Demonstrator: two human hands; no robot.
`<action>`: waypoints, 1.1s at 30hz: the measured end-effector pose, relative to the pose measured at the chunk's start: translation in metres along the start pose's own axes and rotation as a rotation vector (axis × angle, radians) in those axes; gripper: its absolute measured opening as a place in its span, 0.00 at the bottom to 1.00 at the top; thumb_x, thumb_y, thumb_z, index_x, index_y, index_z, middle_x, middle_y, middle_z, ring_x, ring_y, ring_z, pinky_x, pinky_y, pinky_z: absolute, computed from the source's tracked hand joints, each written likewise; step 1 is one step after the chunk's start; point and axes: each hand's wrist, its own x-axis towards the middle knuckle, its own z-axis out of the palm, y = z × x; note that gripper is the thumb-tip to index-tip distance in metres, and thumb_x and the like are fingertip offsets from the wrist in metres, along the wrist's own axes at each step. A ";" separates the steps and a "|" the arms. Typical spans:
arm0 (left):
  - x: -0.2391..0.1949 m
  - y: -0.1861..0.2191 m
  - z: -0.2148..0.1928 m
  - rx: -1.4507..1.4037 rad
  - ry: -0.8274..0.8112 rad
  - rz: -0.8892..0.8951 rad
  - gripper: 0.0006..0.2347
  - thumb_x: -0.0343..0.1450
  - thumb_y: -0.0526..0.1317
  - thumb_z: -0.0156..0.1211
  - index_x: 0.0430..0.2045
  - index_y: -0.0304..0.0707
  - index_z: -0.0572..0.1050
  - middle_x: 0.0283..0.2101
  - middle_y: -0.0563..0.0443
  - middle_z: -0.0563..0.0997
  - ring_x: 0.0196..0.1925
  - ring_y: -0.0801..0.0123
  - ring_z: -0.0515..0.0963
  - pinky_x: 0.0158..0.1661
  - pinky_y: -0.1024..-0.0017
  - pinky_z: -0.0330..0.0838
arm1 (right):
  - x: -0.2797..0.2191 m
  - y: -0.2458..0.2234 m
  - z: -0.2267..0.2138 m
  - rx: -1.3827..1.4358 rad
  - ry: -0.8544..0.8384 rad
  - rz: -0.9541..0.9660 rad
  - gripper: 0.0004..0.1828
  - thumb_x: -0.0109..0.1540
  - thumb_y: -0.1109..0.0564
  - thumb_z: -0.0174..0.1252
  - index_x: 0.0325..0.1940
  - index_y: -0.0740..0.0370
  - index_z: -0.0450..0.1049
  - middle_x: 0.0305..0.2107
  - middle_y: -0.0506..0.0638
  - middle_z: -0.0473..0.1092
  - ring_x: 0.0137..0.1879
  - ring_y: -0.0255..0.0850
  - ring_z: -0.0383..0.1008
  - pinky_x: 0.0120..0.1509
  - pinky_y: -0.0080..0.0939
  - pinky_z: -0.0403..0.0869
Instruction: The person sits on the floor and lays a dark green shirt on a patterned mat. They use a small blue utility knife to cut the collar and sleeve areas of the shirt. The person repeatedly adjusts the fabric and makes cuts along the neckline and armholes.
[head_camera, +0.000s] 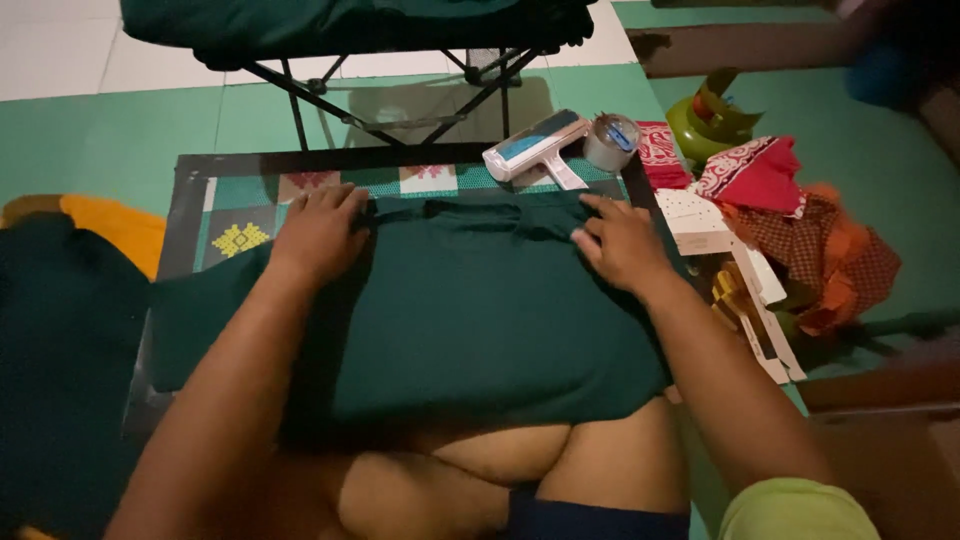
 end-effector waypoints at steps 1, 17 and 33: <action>0.004 0.005 -0.006 -0.008 -0.047 0.016 0.26 0.71 0.50 0.59 0.67 0.51 0.68 0.66 0.45 0.72 0.70 0.49 0.71 0.66 0.46 0.62 | 0.003 -0.001 -0.005 0.027 -0.047 0.036 0.20 0.69 0.42 0.51 0.41 0.56 0.81 0.62 0.53 0.72 0.65 0.56 0.70 0.64 0.59 0.66; 0.005 -0.010 0.025 0.033 0.146 0.153 0.08 0.73 0.47 0.62 0.44 0.53 0.79 0.48 0.53 0.79 0.55 0.60 0.80 0.59 0.53 0.69 | 0.063 -0.008 0.080 0.070 0.080 0.035 0.06 0.58 0.49 0.60 0.37 0.47 0.73 0.40 0.47 0.71 0.54 0.52 0.73 0.54 0.56 0.66; -0.079 0.020 -0.018 0.116 -0.102 0.275 0.08 0.77 0.43 0.54 0.46 0.45 0.78 0.50 0.49 0.83 0.60 0.63 0.81 0.66 0.61 0.68 | 0.007 -0.045 -0.006 0.187 0.018 -0.487 0.17 0.67 0.47 0.47 0.26 0.54 0.67 0.20 0.50 0.66 0.33 0.53 0.73 0.43 0.53 0.69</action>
